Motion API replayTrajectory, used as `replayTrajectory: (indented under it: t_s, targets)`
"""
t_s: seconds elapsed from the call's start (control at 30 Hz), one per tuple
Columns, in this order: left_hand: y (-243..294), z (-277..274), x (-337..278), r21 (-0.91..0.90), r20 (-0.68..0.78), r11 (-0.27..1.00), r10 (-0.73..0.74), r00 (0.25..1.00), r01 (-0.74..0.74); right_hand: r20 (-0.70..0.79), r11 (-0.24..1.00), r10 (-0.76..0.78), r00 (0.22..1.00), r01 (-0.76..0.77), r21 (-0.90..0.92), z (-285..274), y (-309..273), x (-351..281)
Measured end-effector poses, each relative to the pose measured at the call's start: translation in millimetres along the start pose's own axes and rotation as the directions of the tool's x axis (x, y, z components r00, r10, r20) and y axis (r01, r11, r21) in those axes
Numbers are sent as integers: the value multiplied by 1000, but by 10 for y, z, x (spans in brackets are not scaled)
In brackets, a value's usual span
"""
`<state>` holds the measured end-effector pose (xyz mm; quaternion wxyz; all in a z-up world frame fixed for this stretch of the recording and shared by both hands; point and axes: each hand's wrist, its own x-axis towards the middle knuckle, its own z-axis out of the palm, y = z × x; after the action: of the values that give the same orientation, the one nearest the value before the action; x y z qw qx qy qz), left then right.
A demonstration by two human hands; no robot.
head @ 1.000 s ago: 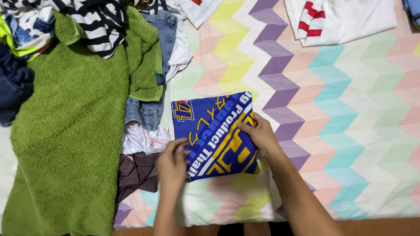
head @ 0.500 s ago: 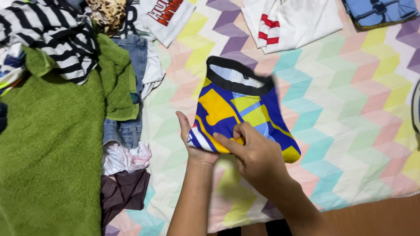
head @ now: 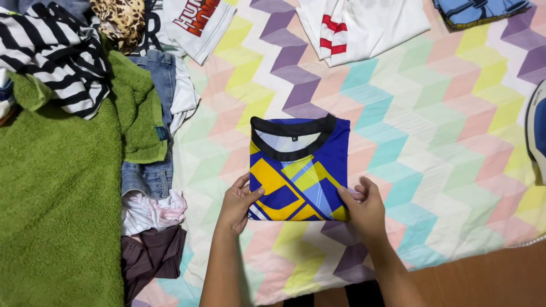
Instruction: Iron and fold various laundry items on a bed.
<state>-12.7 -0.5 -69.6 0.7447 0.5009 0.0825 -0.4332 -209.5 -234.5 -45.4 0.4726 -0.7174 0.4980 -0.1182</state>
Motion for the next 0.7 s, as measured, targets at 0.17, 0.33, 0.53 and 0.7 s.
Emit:
replayTrajectory:
  t_s: [0.17,0.33,0.53,0.7]
  targets:
    - [-62,-26,124,-15,-74,1000,-29,997,28,321,916,259,911,-337,217,5,-442,225]
    - [331,362,52,-7,-197,998,-63,978,63,421,843,306,854,-448,296,-24,-672,182]
    - [328,371,-85,117,-25,993,22,999,-18,429,711,98,898,-365,601,-66,-457,117]
    - [342,511,-151,195,136,980,22,990,-49,549,661,78,832,-455,597,-259,-408,251]
